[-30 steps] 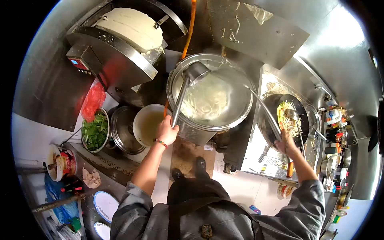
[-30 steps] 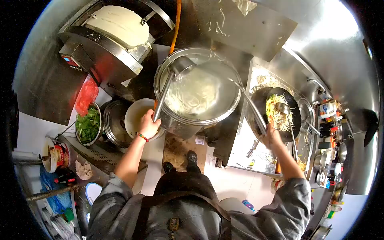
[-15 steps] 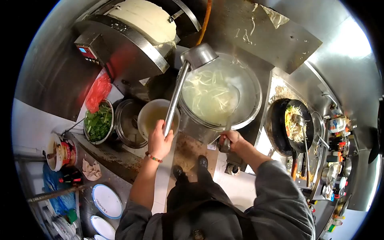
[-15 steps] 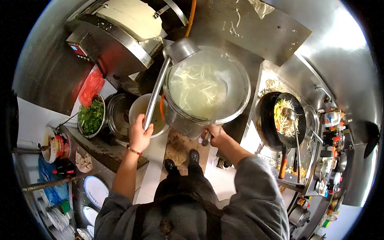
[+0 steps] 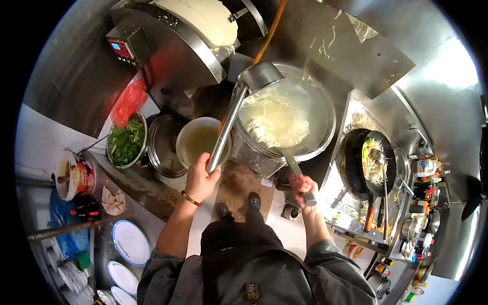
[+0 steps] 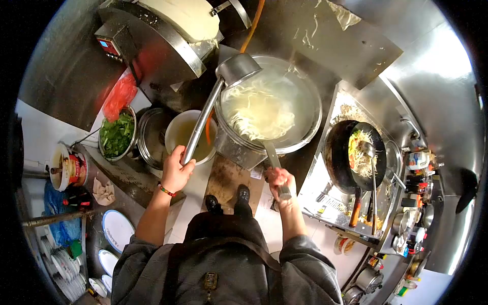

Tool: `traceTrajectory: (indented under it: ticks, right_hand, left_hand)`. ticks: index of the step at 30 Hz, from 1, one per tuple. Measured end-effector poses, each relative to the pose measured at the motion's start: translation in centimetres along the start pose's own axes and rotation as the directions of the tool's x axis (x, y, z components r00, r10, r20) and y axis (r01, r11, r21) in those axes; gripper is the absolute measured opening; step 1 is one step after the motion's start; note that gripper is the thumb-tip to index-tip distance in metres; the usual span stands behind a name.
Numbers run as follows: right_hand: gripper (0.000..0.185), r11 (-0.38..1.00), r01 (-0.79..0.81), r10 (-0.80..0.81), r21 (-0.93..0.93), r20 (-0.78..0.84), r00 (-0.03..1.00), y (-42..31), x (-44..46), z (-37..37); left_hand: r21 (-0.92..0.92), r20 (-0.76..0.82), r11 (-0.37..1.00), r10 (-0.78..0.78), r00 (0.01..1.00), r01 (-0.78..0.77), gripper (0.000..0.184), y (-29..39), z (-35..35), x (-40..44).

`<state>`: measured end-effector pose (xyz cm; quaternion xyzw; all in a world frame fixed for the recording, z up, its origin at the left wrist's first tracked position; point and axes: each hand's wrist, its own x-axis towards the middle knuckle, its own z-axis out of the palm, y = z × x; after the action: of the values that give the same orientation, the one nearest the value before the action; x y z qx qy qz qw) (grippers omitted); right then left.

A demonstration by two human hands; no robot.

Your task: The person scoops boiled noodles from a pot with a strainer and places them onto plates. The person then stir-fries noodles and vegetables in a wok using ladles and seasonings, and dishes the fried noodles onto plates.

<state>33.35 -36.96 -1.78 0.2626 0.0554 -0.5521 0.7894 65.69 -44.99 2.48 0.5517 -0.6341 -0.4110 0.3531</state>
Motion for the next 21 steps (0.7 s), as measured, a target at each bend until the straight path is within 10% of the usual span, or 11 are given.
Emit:
traceTrajectory:
  ticks: [3, 6, 10, 13, 17, 19, 21]
  right_hand:
    - [0.009, 0.993, 0.055, -0.066, -0.101, -0.11, 0.992, -0.3, -1.2, 0.3]
    - [0.013, 0.803, -0.068, -0.137, -0.592, -0.294, 0.946, -2.0, -1.6, 1.7]
    - [0.01, 0.232, -0.123, -0.615, -0.965, -0.243, 0.75, -1.5, -3.3, 5.1]
    - [0.014, -0.195, -0.293, -0.812, -0.936, -0.014, 0.584, 0.3, -5.2, 7.5]
    - [0.025, -0.369, -0.126, -0.75, -0.921, 0.215, 0.625, -0.6, -8.5, 5.2]
    - [0.025, -0.659, -0.516, -0.736, -0.546, 0.329, 0.592, -4.0, -7.7, 4.4]
    - [0.025, -0.538, -0.581, -0.818, -0.611, 0.214, 0.533, -5.4, -4.8, 4.6]
  left_hand:
    - [-0.01, 0.029, 1.0, 0.023, 0.999, -0.022, 0.023, -0.1, -0.4, 0.4]
    - [-0.003, 0.046, 0.999, 0.042, 0.998, -0.042, 0.025, 0.3, -1.2, 0.8]
    - [0.001, 0.079, 1.0, 0.017, 0.997, -0.017, 0.026, 0.5, -2.1, 0.9]
    - [0.011, 0.113, 1.0, 0.023, 0.993, -0.025, 0.026, 0.3, -2.9, 0.9]
    - [-0.012, 0.095, 0.998, 0.061, 0.994, -0.061, 0.024, -0.5, -3.8, 0.9]
    - [-0.157, 0.088, 0.988, 0.014, 0.996, 0.0, 0.021, -0.7, -3.6, 0.9]
    - [-0.137, 0.062, 0.99, 0.019, 0.998, -0.01, 0.02, -0.7, -3.3, 1.1]
